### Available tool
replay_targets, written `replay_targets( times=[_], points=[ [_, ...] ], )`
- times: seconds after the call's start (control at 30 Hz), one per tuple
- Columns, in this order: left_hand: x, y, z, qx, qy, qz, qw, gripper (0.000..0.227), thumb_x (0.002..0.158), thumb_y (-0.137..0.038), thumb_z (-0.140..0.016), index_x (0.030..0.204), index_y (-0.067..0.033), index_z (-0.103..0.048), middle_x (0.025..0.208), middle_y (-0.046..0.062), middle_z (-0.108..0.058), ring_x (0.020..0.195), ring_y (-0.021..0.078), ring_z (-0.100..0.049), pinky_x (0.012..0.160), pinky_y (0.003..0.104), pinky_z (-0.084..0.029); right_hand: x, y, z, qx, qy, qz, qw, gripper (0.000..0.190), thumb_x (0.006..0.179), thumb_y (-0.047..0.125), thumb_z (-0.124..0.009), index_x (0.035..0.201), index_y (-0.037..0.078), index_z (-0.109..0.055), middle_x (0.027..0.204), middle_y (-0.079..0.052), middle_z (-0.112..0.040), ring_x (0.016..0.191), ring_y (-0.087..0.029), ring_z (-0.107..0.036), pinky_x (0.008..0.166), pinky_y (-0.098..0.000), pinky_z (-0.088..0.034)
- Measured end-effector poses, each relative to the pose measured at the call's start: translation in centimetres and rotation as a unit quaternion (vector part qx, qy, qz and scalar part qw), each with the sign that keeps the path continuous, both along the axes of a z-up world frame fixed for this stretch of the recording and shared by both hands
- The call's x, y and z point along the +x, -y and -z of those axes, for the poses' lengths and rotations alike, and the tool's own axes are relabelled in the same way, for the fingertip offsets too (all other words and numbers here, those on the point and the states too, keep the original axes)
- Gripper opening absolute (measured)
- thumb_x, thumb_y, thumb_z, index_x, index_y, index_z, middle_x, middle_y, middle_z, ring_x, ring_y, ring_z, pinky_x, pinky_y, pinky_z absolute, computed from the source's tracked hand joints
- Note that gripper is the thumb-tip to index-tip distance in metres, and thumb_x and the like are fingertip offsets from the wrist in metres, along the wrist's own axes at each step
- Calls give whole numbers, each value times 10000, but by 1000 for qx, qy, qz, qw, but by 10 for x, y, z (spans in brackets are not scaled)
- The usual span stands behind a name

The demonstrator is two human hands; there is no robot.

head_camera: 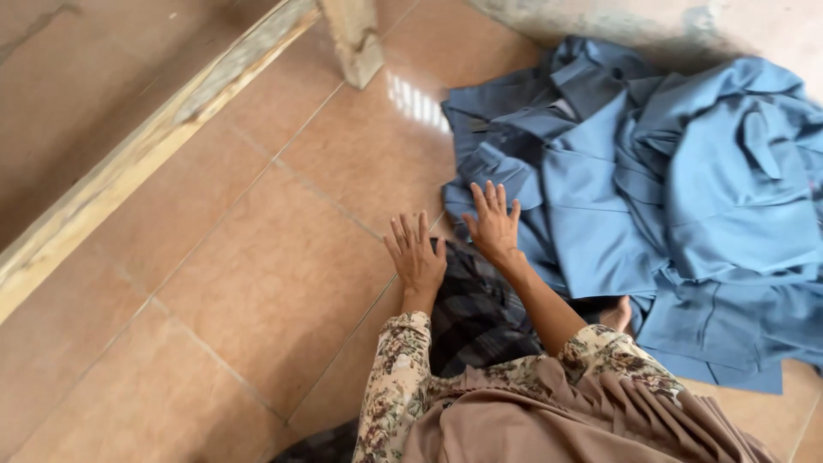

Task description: The person is folding blue trousers and stacking them on the floor.

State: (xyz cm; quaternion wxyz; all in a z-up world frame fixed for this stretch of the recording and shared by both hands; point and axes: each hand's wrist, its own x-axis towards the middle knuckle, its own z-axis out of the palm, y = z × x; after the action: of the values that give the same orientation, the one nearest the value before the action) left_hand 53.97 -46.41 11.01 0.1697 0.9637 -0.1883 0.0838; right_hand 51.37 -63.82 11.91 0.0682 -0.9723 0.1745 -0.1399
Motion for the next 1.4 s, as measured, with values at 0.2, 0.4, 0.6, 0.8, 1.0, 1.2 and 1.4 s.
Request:
replay_targets(
  times=[0.2,0.4,0.6,0.8,1.0,1.2,1.4],
  points=[
    [-9,86,-23,4,8,115,993,735,945,-493,-582,1585,-201,-370,1600,220,-368,1527,405,-250,1210,637,-140,-44,110,-25,-106,99,104,984,604,930,341,-713,1495,259,-515,1501,-79,-517,1371,-270,-469,1052,-516,-324],
    [-36,164,-46,-27,26,232,972,702,933,-468,-607,1552,-197,-418,1554,232,-425,1469,428,-361,1171,611,-277,-121,202,-70,-100,79,309,943,965,763,183,-879,1598,224,-399,1620,-248,-342,1477,-450,-269,1080,-723,-169],
    [-56,210,-37,-54,-143,331,931,676,1003,-428,-542,1601,-202,-321,1516,256,-438,1407,477,-428,1089,550,-437,-169,314,30,-70,86,379,919,785,856,29,-655,1595,165,-425,1269,-133,-701,1174,-277,-652,862,-500,-553],
    [-52,222,-60,-262,-299,274,876,519,1078,-359,-453,1512,-75,-472,1421,326,-528,1337,472,-502,1147,514,-390,-117,286,14,-62,212,274,936,808,706,-44,-565,1465,229,-613,1058,-109,-764,937,-282,-721,805,-418,-586],
    [-26,210,-53,-396,-486,110,771,681,1041,-625,-375,1534,-164,-468,1574,172,-433,1436,379,-422,1005,451,-548,-49,188,-25,66,266,109,956,720,661,-62,-518,1314,165,-719,1032,-118,-778,973,-282,-731,891,-387,-579],
    [2,182,-49,-410,-392,-71,821,622,989,-537,-570,1376,-50,-607,1362,204,-623,1327,319,-552,1105,450,-457,-34,80,-51,285,130,-44,949,542,757,-32,-561,1259,115,-700,1210,-139,-733,1143,-339,-684,1001,-437,-535],
    [50,124,29,-312,-233,-151,908,387,1019,-400,-569,1329,-181,-643,1226,72,-710,1162,255,-670,972,398,-537,-97,88,-99,366,202,-117,901,275,981,144,-629,1232,120,-739,1325,-174,-668,1267,-384,-610,1058,-462,-480]
  ],
)
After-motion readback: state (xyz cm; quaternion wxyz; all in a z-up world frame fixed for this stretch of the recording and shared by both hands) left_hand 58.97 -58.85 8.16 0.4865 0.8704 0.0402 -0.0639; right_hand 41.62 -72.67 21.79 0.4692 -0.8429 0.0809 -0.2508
